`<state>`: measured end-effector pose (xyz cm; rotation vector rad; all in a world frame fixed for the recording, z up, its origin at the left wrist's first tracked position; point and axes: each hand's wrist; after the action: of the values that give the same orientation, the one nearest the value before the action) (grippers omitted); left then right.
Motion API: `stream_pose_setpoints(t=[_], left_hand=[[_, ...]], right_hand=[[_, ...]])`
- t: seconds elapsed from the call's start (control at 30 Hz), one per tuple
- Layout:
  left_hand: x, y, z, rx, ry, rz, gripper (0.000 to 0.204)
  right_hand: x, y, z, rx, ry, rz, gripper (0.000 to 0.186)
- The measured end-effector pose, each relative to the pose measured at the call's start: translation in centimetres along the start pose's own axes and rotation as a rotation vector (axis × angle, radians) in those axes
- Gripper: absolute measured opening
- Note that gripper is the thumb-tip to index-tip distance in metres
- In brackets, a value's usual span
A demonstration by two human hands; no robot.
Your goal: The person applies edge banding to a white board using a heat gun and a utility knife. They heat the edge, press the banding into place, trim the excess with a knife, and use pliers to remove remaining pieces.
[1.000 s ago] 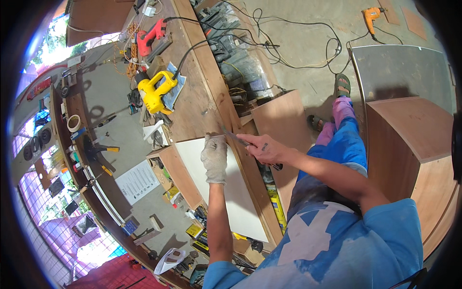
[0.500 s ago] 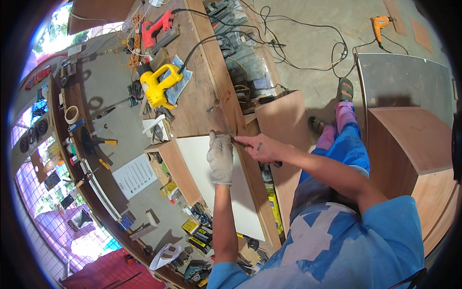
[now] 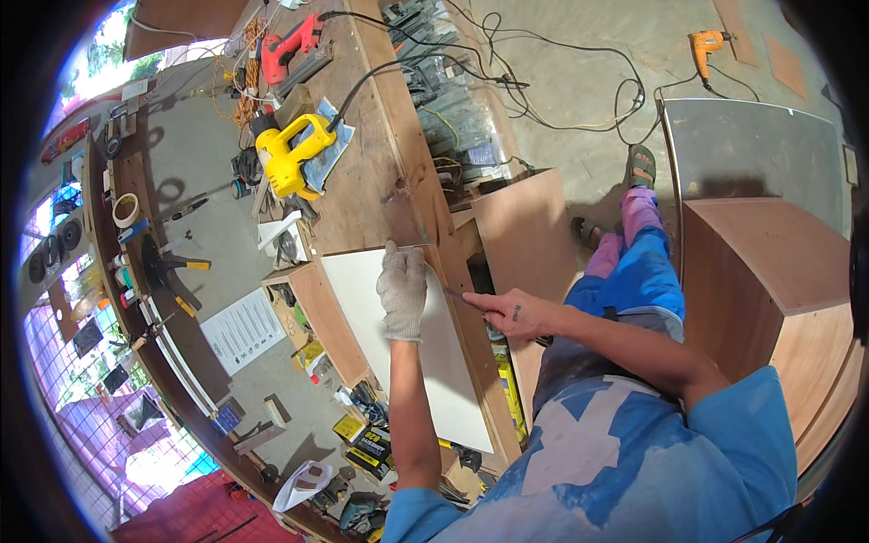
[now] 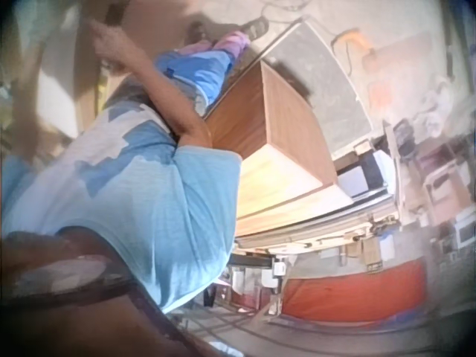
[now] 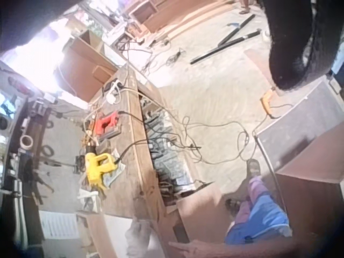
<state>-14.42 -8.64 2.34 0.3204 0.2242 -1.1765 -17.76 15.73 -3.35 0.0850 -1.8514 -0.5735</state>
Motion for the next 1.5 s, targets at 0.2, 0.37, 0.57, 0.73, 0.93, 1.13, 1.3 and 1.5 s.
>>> stream_pose_setpoints(t=[0.2,0.37,0.57,0.73,0.93,1.13,1.3,1.5], left_hand=[[-3.2,-0.9,-0.1,-0.018,-0.15,-0.093,0.028],[-4.3,-0.9,1.0,0.127,-0.3,-0.085,0.041],[-4.4,0.1,-0.2,-0.08,-0.363,-0.122,0.046],[-2.2,0.4,-0.6,-0.056,-0.166,-0.162,0.037],[-3.1,0.3,-0.3,-0.058,-0.171,-0.107,0.027],[-2.3,0.6,-0.6,-0.078,-0.163,-0.131,0.027],[-2.2,0.7,-0.7,-0.07,-0.175,-0.148,0.028],[-1.9,0.8,-0.6,-0.036,-0.206,-0.197,0.028]], right_hand=[[1.0,0.9,-1.1,-0.04,0.012,-0.013,0.059],[2.0,1.3,-1.8,-0.107,0.139,0.038,0.058],[1.7,1.2,-2.2,-0.201,0.094,0.098,0.055],[3.2,2.4,-1.1,0.027,-0.194,-0.229,0.056],[2.1,3.5,0.6,0.042,-0.156,-0.194,0.055],[3.6,0.1,3.0,-0.071,-0.271,-0.099,0.055],[4.3,-3.3,3.1,-0.036,-0.276,-0.002,0.058],[5.1,-5.2,3.3,0.035,-0.259,-0.01,0.059]])
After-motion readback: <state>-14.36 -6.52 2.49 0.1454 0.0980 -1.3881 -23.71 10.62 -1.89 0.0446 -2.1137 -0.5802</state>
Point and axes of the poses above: each hand's wrist, its own y-axis away from the middle knuckle, its own z-axis out of the back of the hand, x = y × z, and after that the axes turned 11 degrees about -z, right-handed
